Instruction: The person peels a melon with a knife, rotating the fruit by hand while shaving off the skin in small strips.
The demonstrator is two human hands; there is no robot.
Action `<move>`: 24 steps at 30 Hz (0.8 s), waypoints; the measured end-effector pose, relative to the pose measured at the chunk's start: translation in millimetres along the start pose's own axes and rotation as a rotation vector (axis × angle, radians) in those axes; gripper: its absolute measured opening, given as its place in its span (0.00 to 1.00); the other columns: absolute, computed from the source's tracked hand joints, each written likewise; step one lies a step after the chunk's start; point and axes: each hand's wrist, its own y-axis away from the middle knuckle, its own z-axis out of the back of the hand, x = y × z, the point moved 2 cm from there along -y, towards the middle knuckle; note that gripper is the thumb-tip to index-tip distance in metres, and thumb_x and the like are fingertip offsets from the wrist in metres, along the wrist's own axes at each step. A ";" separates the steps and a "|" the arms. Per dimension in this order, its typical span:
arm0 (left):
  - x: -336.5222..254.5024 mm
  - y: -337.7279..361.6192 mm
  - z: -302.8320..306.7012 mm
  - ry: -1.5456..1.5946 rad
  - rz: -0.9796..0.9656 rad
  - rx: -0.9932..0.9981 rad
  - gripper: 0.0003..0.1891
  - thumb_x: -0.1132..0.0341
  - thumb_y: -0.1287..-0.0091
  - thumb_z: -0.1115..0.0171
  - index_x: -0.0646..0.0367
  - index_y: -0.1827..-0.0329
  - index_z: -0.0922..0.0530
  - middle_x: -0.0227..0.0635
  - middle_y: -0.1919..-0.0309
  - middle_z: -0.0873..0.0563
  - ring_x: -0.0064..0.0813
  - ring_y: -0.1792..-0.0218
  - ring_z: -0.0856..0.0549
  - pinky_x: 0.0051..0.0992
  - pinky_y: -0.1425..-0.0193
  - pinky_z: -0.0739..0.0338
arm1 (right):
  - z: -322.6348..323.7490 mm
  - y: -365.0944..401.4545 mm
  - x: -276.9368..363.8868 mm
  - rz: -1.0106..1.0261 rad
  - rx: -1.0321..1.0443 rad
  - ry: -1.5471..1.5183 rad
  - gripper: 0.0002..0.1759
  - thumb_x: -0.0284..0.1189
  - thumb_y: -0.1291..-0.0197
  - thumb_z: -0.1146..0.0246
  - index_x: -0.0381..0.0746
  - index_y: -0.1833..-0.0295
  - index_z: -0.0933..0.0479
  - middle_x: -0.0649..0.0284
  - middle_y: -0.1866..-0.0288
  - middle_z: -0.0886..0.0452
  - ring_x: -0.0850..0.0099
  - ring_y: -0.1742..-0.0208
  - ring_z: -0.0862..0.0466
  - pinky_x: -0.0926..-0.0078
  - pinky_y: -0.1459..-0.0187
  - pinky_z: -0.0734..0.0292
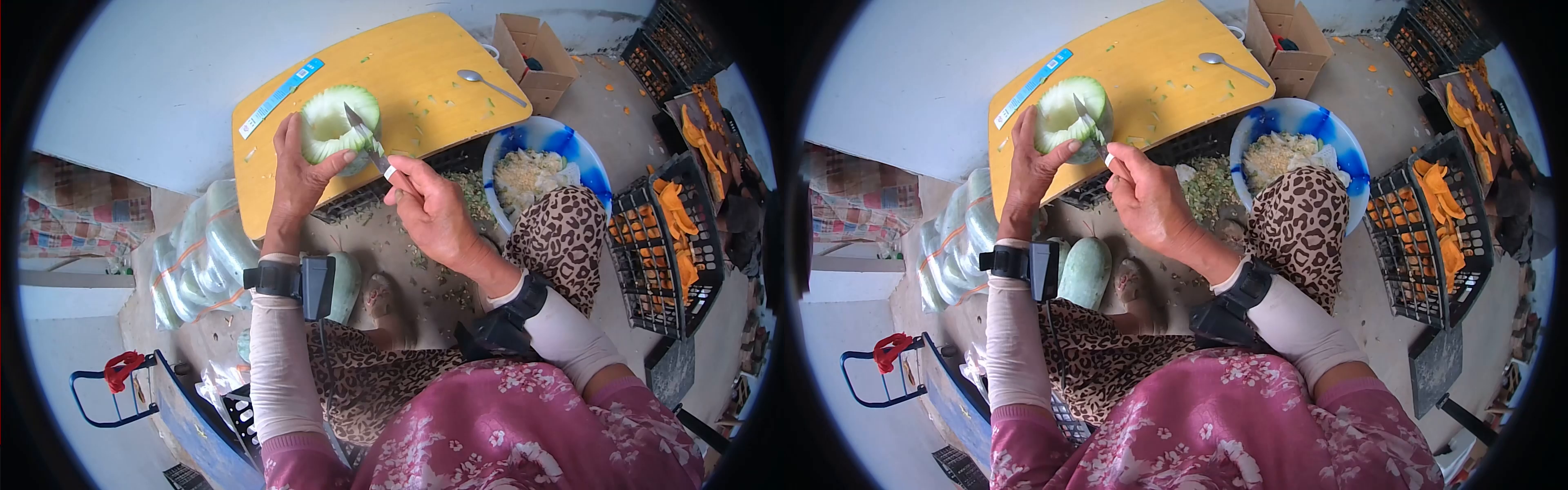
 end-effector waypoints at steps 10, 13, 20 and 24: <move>0.1 0.5 3.5 -0.028 0.020 0.012 0.53 0.45 0.50 0.19 0.65 0.27 0.36 0.50 0.31 0.38 0.48 0.28 0.36 0.40 0.25 0.35 | 10.1 1.6 6.0 -0.404 0.100 -0.482 0.21 0.23 0.28 0.46 0.34 0.32 0.32 0.61 0.62 0.17 0.85 0.75 0.26 0.84 0.75 0.29; 2.5 0.4 1.5 -0.017 0.008 0.002 0.52 0.46 0.50 0.18 0.65 0.27 0.36 0.50 0.31 0.39 0.48 0.28 0.36 0.40 0.25 0.35 | 6.3 2.6 -4.8 -0.273 0.084 -0.301 0.22 0.25 0.25 0.47 0.35 0.29 0.34 0.61 0.62 0.19 0.87 0.80 0.31 0.86 0.79 0.34; 7.9 0.5 1.0 -0.011 0.000 -0.004 0.55 0.44 0.50 0.19 0.67 0.26 0.38 0.51 0.30 0.39 0.48 0.28 0.36 0.40 0.24 0.36 | 37.1 -4.6 12.1 -0.407 0.114 -0.684 0.23 0.22 0.30 0.44 0.34 0.30 0.32 0.60 0.63 0.17 0.87 0.80 0.31 0.87 0.80 0.36; 6.8 -1.7 1.6 -0.048 -0.003 0.020 0.57 0.44 0.50 0.19 0.69 0.25 0.41 0.53 0.28 0.41 0.49 0.27 0.37 0.40 0.23 0.36 | 60.8 -16.7 1.7 -0.090 -0.157 0.030 0.21 0.22 0.34 0.41 0.31 0.36 0.29 0.48 0.63 0.16 0.60 0.76 0.19 0.67 0.73 0.24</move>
